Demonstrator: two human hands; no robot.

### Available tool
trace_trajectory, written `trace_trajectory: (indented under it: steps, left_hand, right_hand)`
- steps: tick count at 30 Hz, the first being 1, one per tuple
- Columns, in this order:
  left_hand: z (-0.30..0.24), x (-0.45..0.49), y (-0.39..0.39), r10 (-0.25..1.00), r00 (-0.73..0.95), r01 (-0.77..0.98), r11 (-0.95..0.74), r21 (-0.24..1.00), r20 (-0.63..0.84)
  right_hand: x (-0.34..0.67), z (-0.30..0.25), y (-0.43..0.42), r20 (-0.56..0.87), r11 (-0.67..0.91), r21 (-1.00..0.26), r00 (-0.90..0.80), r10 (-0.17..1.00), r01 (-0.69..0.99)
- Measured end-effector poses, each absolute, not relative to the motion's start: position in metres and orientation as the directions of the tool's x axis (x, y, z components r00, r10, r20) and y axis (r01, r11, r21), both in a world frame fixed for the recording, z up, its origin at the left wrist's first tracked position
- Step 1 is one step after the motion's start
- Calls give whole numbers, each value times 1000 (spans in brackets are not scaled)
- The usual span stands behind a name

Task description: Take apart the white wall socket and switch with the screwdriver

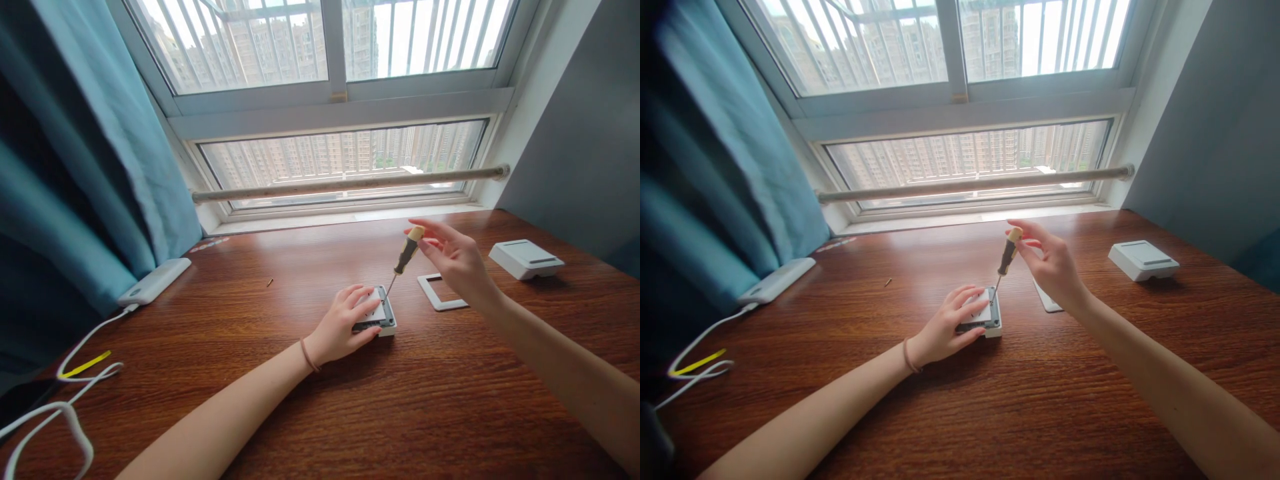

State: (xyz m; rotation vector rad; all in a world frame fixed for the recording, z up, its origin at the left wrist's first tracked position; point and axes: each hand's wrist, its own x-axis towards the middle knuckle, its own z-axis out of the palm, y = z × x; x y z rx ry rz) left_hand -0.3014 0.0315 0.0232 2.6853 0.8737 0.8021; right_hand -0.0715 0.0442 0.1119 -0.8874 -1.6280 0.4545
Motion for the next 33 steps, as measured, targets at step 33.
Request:
trace_trajectory:
  steps: [33]
  left_hand:
    - [23,-301,30,594,670,486,-804,343,445]
  right_hand:
    - [-73,104,50,633,605,-762,63,772,230]
